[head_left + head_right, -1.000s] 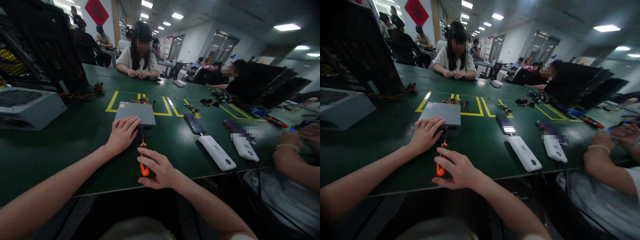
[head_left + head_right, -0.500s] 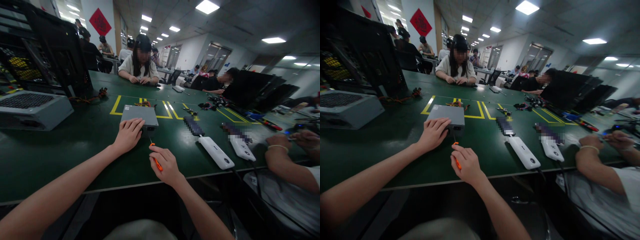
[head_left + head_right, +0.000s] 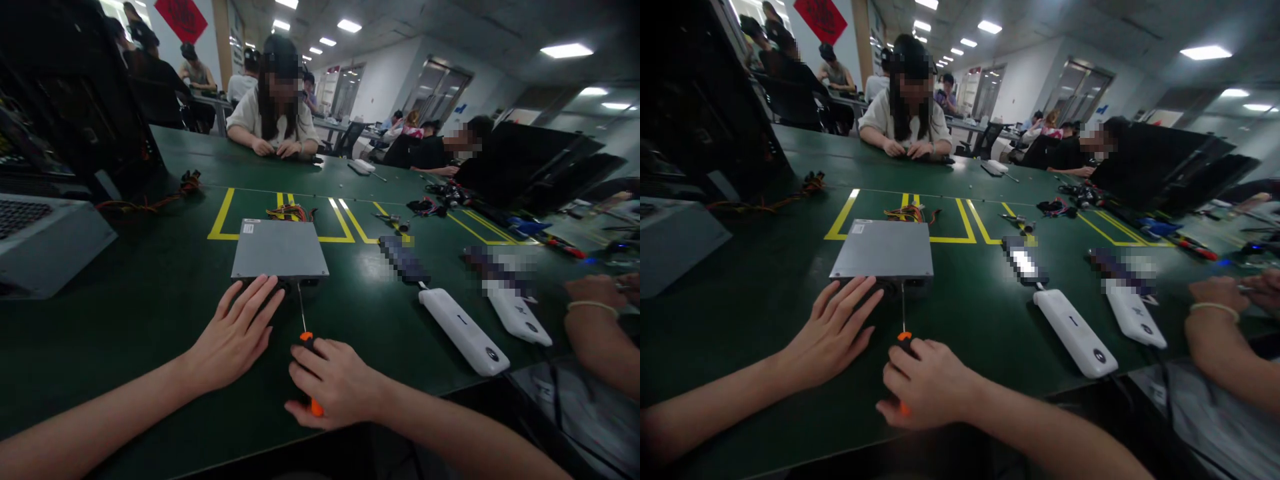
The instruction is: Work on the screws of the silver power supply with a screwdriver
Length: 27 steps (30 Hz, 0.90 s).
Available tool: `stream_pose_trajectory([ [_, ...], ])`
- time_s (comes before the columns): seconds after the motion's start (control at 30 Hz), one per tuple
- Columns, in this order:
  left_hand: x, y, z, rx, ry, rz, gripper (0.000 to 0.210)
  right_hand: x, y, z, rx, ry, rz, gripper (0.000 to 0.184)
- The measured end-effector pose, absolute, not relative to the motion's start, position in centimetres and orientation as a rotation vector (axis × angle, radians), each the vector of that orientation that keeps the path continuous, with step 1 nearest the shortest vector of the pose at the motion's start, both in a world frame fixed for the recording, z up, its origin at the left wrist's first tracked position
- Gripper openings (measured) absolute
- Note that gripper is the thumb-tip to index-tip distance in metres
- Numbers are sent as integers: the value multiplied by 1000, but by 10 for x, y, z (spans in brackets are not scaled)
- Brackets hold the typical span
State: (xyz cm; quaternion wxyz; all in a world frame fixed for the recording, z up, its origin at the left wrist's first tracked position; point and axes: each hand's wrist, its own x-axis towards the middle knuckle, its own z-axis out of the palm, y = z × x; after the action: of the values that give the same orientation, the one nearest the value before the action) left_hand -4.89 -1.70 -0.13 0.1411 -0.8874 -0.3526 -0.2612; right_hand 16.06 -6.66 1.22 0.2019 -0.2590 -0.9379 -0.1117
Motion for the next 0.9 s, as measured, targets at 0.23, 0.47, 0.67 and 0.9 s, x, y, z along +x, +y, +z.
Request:
stream_pose_trajectory([
  [0.23, -44, -4, -7, -2607, -1102, -708, 63, 170, -39, 4, -549, -2441, -101, 38],
  [0.47, -26, -4, -9, -2612, -1187, -797, 60, 186, -43, 11, -649, -2455, 233, 27],
  [0.67, -26, -9, -5, -2612, -1195, -791, 55, 185, -58, 11, -671, -2364, 244, 13],
  [0.9, -31, -24, 1, -2573, -1107, -801, 54, 181, -80, 6, -647, -2451, -20, 11],
])
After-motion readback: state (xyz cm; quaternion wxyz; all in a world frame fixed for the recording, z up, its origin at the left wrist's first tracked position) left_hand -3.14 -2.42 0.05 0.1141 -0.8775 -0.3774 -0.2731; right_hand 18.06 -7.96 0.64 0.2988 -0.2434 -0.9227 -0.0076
